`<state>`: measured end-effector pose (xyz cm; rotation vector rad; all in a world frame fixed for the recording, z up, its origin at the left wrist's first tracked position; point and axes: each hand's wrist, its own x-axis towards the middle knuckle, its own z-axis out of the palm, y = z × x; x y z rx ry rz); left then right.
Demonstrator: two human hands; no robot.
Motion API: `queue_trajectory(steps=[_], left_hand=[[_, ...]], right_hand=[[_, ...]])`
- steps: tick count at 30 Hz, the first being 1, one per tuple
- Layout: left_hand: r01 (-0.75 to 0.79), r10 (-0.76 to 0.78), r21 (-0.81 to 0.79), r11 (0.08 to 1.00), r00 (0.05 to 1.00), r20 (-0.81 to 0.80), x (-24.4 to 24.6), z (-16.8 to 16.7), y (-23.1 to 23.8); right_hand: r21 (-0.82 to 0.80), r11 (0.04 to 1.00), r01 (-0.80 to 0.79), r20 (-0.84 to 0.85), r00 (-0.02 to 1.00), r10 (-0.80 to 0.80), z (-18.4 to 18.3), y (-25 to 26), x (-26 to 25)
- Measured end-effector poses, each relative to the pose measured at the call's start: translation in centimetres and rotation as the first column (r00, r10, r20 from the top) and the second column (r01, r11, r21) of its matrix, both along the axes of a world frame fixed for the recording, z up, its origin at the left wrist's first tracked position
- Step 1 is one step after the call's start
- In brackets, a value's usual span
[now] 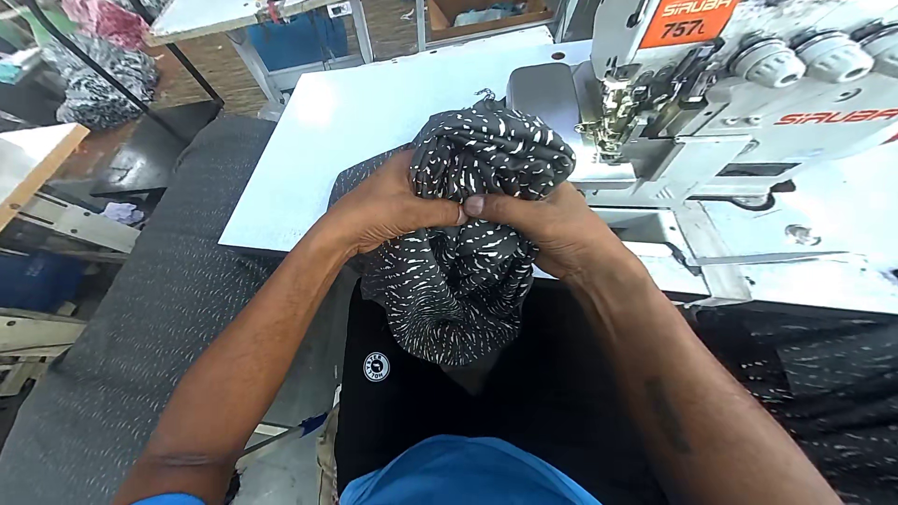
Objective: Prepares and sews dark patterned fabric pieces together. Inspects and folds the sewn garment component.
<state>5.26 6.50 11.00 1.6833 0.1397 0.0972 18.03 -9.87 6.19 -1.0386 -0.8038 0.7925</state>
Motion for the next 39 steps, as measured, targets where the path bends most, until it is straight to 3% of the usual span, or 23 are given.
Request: queue_trajectory(steps=[7,12,15,19,23,33,35,37,39], left_hand=[[-0.04,0.04,-0.002,0.999,0.999,0.012,-0.3,0.1,-0.8],[-0.068,0.07,-0.069,0.995,0.997,0.035,0.1,-1.0,-0.6],[-0.057,0.057,-0.009,0.998,0.998,0.013,-0.3,-0.2,-0.6],[0.021,-0.019,-0.098,0.995,1.0,0.02,-0.2,-0.6,0.7],[0.004,-0.002,-0.17,0.985,1.0,0.012,0.0,-1.1,0.7],[-0.01,0.011,-0.208,0.978,1.0,0.006,0.0,-1.5,0.8],[-0.005,0.01,-0.194,0.981,1.0,0.025,-0.3,-1.2,0.8],[0.013,-0.007,-0.124,0.992,0.999,0.051,-0.8,-0.9,1.2],[0.034,-0.034,-0.004,0.999,0.996,0.085,-1.2,-0.8,1.7]], right_hand=[[0.043,0.999,0.014,0.036,0.999,-0.016,-0.9,-0.6,-0.3],[-0.034,0.999,-0.005,0.032,0.999,0.006,-1.4,-0.4,-0.6],[-0.04,0.999,-0.032,0.003,0.999,0.032,-1.2,-1.3,0.2],[-0.078,0.996,0.045,-0.062,0.997,-0.05,-1.0,-1.5,0.4],[-0.103,0.992,0.068,-0.149,0.985,-0.083,-0.6,-1.3,0.0],[-0.101,0.992,0.078,-0.186,0.978,-0.096,-0.9,-1.1,-0.1],[-0.084,0.993,0.087,-0.103,0.99,-0.096,-0.7,-1.6,-0.1],[-0.056,0.984,0.167,0.135,0.978,-0.158,-0.2,-2.6,0.3],[0.045,0.967,0.251,0.413,0.877,-0.246,0.9,-3.3,1.2]])
